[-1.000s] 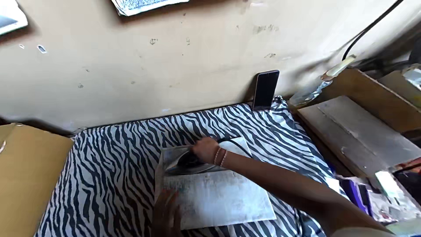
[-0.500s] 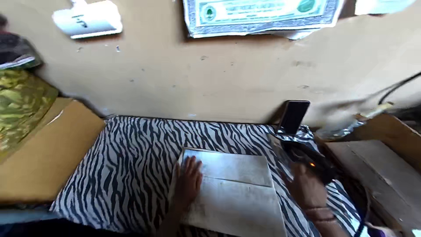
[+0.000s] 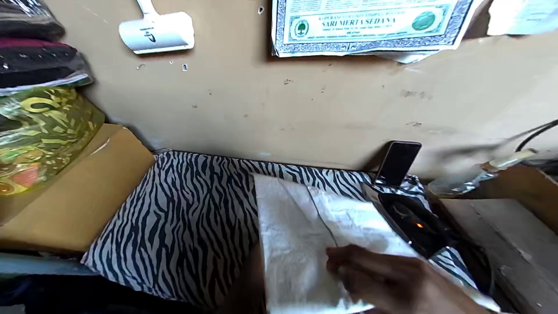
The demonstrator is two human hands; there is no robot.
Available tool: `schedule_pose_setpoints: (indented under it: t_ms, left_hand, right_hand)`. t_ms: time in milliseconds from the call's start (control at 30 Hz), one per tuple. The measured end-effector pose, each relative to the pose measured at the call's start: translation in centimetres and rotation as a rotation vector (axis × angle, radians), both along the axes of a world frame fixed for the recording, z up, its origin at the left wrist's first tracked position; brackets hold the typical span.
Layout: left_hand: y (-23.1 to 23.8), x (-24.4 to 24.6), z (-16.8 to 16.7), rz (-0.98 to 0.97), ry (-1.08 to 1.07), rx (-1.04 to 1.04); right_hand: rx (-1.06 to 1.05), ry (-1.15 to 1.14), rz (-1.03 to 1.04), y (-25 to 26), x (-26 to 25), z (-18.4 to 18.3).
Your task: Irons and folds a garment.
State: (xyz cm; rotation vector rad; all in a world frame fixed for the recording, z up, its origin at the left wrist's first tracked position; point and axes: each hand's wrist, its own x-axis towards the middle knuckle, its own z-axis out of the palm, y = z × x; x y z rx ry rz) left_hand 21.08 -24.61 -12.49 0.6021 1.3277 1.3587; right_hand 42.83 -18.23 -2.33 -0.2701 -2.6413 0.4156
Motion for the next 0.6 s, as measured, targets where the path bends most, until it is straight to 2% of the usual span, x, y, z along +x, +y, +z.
schedule_pose_setpoints:
  t_ms: [67,100,133,167,200,233,267,300,367,400,433,500,567,600]
  left_hand:
    - [1.3,-0.8,-0.1,-0.06,0.103,0.256]
    - [3.1,-1.2,-0.7,-0.103,0.089,0.375]
    - [5.3,-1.3,-2.1,-0.079,-0.004,0.396]
    - [7.8,-0.9,-3.4,0.048,-0.145,0.264]
    - [9.1,-1.2,-5.3,0.07,-0.163,0.105]
    - [9.1,-2.0,-7.9,0.015,-0.091,0.01]
    - [8.4,-2.7,-10.6,0.004,0.091,-0.033]
    - [7.4,-3.3,-12.9,0.008,0.362,0.002]
    - [5.6,-3.2,-15.3,0.002,0.846,0.179]
    - [5.1,-2.1,-15.4,-0.043,0.987,0.258]
    - [5.0,-0.6,-15.4,-0.12,1.104,0.343]
    - [4.3,3.1,-16.4,-0.342,1.346,0.484]
    - [2.3,5.5,-18.5,-0.51,1.489,0.537]
    - [1.5,5.6,-18.7,-0.561,1.455,0.527]
  right_hand:
    - [0.137,-0.03,-0.118,-1.1,0.2,-2.3]
    - [0.177,-0.009,-0.176,-1.2,0.2,-4.8]
    - [0.189,0.008,-0.235,-1.4,0.4,-7.7]
    - [0.162,-0.001,-0.291,-2.1,0.7,-10.8]
    - [0.07,-0.055,-0.326,-3.0,1.2,-13.3]
    - [-0.095,-0.127,-0.347,-3.9,2.2,-15.1]
    - [-0.25,-0.167,-0.398,-4.0,3.5,-16.2]
    - [-0.303,-0.164,-0.516,-3.3,5.1,-17.1]
    - [-0.18,-0.108,-0.859,1.1,9.1,-17.7]
    - [-0.126,-0.131,-1.021,4.1,11.0,-17.0]
    - [-0.099,-0.189,-1.163,7.0,12.4,-16.2]
    - [-0.23,-0.405,-1.368,11.3,13.3,-14.6]
    - [-0.36,-0.569,-1.399,14.5,13.9,-14.2]
    - [-0.425,-0.572,-1.362,15.7,14.7,-14.0]
